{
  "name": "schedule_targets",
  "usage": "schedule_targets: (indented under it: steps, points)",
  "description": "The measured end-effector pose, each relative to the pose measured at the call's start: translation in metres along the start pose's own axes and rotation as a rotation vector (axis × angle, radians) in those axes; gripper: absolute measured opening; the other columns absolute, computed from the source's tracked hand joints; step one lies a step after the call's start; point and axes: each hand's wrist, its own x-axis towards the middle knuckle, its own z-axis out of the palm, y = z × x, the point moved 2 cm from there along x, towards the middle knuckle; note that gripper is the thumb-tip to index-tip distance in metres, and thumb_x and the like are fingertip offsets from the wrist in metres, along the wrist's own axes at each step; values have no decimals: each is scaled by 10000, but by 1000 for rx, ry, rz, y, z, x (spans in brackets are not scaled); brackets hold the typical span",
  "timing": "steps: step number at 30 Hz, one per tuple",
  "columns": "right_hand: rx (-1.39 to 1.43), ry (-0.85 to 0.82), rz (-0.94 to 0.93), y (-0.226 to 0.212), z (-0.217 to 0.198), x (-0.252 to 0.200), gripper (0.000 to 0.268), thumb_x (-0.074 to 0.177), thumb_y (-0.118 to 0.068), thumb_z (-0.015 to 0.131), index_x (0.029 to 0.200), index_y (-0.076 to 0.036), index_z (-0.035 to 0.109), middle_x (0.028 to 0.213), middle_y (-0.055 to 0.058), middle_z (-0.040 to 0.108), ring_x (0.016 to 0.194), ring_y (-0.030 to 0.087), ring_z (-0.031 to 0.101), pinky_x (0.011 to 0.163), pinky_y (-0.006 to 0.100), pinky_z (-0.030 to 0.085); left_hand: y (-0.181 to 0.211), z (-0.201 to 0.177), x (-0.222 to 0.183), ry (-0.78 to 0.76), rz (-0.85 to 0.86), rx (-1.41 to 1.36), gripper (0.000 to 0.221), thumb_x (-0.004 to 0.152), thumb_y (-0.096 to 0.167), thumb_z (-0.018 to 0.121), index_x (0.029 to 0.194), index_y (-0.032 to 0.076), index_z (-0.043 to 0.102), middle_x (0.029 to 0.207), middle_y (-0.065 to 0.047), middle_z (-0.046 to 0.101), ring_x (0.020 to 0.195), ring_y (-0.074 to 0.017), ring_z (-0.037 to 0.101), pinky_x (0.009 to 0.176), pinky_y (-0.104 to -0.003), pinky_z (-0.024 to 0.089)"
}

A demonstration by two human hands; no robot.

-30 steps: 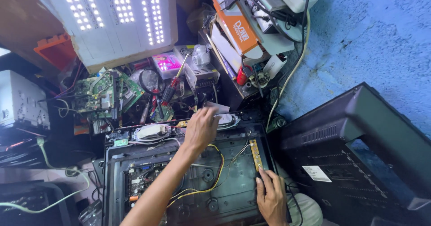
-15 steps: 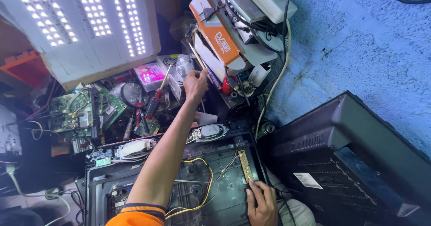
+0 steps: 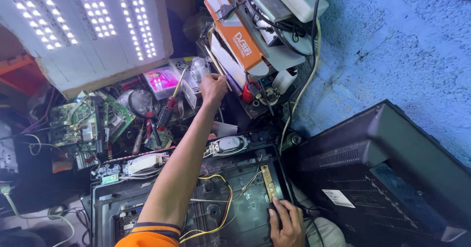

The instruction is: Repairing a television by removing the back cover and inspecting internal components

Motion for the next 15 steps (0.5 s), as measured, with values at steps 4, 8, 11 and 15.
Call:
schedule_targets:
  steps: [4,8,11,15]
  points:
    - [-37,-18,45,-8,-5,2,338,843,-186,720,1175,-124,744,1101,23,689,910,188,647,808,312,552,0,3,9,32,-4,87,232,831,137,605,845,-60,726,664,-105,667,491,-150,586,476,-272,516]
    - [-19,-14,57,-12,-8,4,346,833,-181,734,1174,-121,743,1095,21,690,913,184,647,783,305,565,16,-1,0,36,-41,277,338,760,225,695,956,-50,726,861,-167,738,729,-242,711,703,-335,591]
    - [-25,-20,61,-13,-9,7,346,843,-195,728,1180,-117,743,1091,27,681,907,187,641,783,311,562,21,-6,-6,-7,2,223,293,784,173,645,913,-70,745,797,-168,734,653,-218,684,625,-325,583]
    - [-34,-38,7,-18,-16,11,373,853,-164,723,1221,-98,717,1112,50,659,903,211,626,800,335,534,15,-25,-34,-146,42,-28,187,852,108,577,843,-37,694,693,-89,631,539,-144,567,488,-256,479]
